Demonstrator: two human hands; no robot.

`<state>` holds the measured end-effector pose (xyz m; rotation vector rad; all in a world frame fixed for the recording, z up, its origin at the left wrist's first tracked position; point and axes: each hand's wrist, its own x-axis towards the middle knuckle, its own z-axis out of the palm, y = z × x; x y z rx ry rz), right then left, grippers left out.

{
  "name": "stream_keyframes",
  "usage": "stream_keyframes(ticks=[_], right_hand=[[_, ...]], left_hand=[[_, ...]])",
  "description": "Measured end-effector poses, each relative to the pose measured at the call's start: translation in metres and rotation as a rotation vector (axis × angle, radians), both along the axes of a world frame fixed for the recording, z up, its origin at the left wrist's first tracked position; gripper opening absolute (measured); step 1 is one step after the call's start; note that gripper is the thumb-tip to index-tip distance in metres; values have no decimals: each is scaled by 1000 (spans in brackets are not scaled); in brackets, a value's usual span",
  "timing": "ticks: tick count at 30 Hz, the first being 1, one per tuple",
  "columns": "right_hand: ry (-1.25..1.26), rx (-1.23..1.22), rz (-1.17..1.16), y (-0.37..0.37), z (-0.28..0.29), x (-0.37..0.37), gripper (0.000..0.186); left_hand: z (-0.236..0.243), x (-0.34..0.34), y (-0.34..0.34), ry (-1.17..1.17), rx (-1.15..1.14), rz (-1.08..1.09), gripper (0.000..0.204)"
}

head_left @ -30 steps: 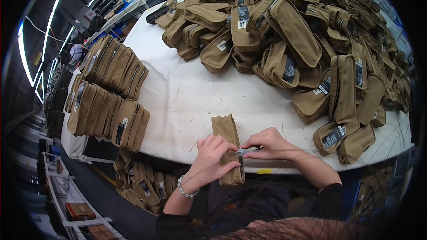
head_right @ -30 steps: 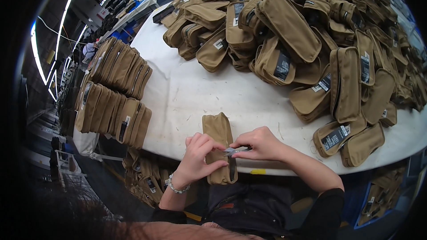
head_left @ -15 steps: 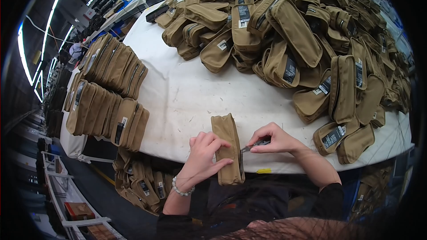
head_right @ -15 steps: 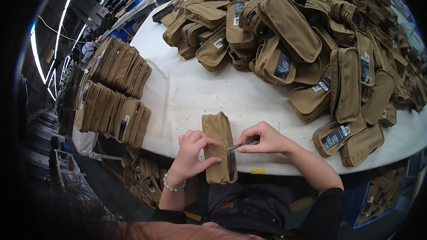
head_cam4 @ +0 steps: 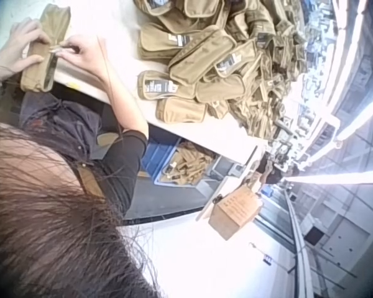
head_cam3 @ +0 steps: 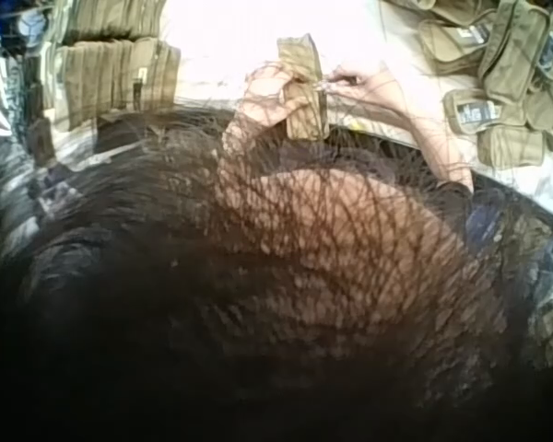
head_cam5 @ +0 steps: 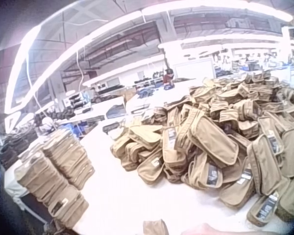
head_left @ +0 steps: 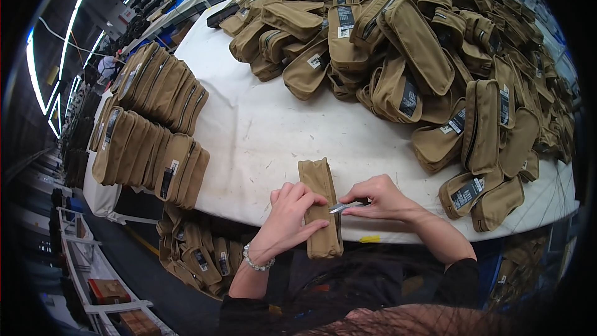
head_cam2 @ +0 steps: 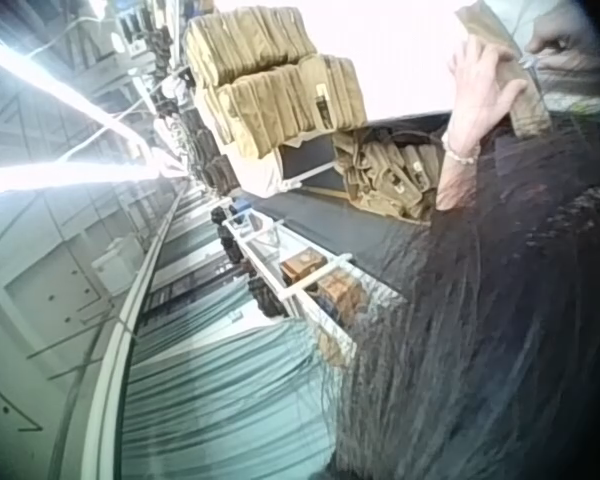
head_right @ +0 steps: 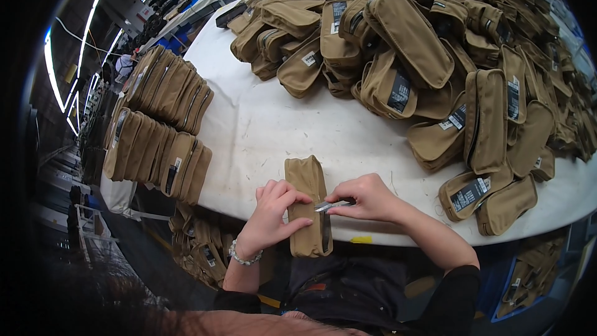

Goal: Using a small clipper tool to trim excess threads and finish brown textile pouches at a workshop table.

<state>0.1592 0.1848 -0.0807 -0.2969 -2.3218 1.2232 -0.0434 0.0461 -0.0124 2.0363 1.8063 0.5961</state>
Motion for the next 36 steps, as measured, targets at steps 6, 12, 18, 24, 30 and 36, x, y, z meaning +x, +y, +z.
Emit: stream_keyframes(ticks=[6,12,18,24,30,36], right_hand=[[4,-114,48,3,2,0,18],[-6,-40,-27,8,4,1,18],[-17,-22,-31,4,4,1,20],[-46,-1,-37,1,10,4,20],[-86,16,-21,3,13,4,19],[-147,-40,-17,8,21,7,21]], left_hand=[[-3,-3,-1,-4,7,10,33],[3,2,-4,39,70,6,22],[0,15,-8,222,80,-18,14],[1,21,-7,537,172,-60,10],[7,20,-6,440,141,-128,12],[4,17,4,613,125,-244,14]])
